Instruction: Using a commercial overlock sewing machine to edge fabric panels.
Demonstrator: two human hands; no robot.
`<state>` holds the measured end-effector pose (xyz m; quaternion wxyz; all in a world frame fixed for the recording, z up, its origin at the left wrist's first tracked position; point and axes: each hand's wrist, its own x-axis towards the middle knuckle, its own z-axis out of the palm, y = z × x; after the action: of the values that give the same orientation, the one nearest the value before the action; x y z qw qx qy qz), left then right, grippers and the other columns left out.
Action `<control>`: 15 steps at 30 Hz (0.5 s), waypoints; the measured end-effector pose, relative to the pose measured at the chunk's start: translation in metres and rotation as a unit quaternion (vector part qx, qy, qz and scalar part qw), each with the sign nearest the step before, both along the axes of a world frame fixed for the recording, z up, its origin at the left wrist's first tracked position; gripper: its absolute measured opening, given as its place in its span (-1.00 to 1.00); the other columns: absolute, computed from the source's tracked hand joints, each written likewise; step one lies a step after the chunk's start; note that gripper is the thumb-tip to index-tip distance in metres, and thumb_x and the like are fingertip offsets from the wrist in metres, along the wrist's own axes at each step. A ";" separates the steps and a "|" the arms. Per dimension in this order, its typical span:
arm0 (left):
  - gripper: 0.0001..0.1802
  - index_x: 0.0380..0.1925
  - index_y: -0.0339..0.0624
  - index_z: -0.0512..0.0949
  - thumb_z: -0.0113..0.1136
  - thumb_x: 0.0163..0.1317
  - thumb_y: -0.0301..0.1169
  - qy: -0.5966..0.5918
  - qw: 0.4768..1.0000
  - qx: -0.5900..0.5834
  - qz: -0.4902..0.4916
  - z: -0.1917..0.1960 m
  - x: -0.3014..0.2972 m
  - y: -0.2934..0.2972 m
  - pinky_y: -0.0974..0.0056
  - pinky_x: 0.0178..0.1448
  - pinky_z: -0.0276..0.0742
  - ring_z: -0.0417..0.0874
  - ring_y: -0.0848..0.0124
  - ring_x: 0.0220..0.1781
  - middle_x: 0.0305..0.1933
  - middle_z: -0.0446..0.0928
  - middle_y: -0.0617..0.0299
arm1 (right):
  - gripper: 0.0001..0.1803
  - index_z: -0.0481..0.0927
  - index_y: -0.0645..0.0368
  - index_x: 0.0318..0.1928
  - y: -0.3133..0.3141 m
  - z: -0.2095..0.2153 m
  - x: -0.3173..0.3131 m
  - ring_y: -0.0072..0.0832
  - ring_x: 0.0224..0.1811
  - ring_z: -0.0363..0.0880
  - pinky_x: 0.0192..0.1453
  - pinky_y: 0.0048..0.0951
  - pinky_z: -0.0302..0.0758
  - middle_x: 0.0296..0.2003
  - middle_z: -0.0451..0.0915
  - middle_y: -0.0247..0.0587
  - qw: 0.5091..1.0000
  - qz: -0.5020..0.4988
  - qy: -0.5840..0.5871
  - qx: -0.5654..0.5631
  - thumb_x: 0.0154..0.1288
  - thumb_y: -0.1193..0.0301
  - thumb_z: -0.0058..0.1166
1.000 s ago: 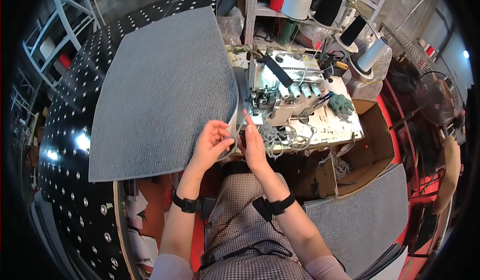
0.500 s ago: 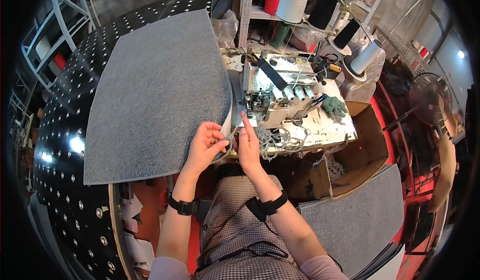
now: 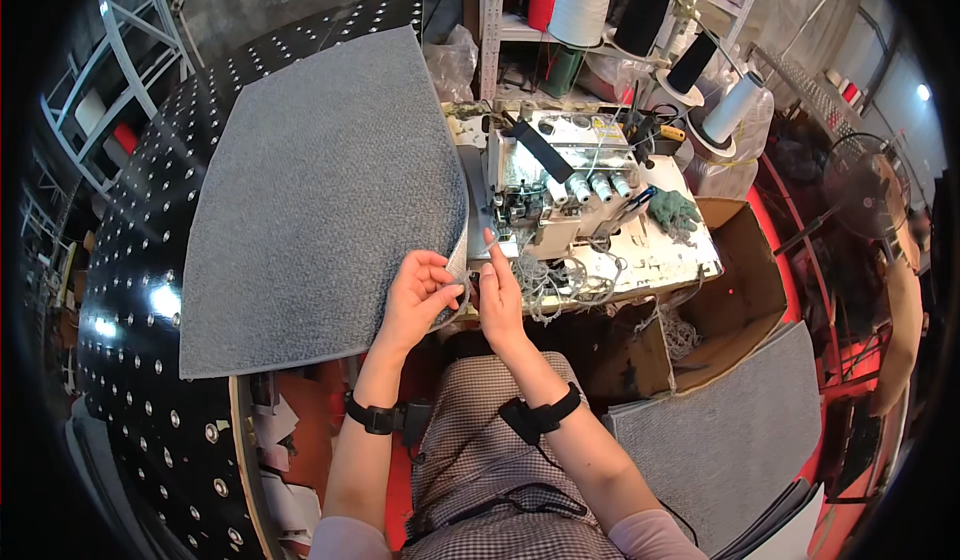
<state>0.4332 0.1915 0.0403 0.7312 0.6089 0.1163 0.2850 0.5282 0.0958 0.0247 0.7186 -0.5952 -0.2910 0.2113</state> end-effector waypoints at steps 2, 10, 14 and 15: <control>-0.63 -0.16 -0.24 0.29 0.14 0.03 -0.68 0.001 1.000 -0.002 0.003 0.001 0.001 0.000 0.47 -0.34 0.49 0.49 0.54 -0.42 -0.37 0.41 0.26 | -0.49 0.10 0.14 0.30 0.000 0.000 0.001 -0.73 -0.60 0.12 -0.50 -0.66 0.18 -0.61 0.22 -0.49 1.000 0.000 -0.015 0.003 0.33 0.43 -0.32; -0.63 -0.16 -0.24 0.28 0.13 0.03 -0.68 -0.002 1.000 0.001 0.001 0.000 0.002 0.001 0.47 -0.33 0.48 0.49 0.52 -0.42 -0.37 0.41 0.25 | -0.50 0.13 0.21 0.26 0.000 0.001 0.000 -0.69 -0.59 0.19 -0.47 -0.60 0.24 -0.62 0.31 -0.39 0.999 -0.018 -0.037 -0.010 0.33 0.38 -0.30; -0.63 -0.16 -0.24 0.28 0.13 0.03 -0.69 0.006 1.000 0.006 0.007 -0.002 0.000 0.000 0.46 -0.33 0.48 0.49 0.52 -0.41 -0.37 0.42 0.25 | -0.54 0.22 0.24 0.19 -0.001 0.002 -0.003 -0.65 -0.58 0.26 -0.45 -0.58 0.28 -0.57 0.36 -0.31 1.000 -0.014 0.023 0.014 0.35 0.29 -0.28; -0.63 -0.16 -0.24 0.28 0.13 0.03 -0.69 0.006 1.000 0.006 0.006 -0.003 0.000 0.000 0.46 -0.33 0.48 0.49 0.52 -0.41 -0.37 0.42 0.25 | -0.54 0.22 0.24 0.19 -0.003 -0.001 -0.004 -0.65 -0.58 0.26 -0.45 -0.58 0.28 -0.57 0.36 -0.31 1.000 -0.015 0.022 0.014 0.35 0.29 -0.28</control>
<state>0.4333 0.1910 0.0377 0.7253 0.6141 0.1226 0.2860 0.5246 0.0928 0.0238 0.7362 -0.5848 -0.2686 0.2097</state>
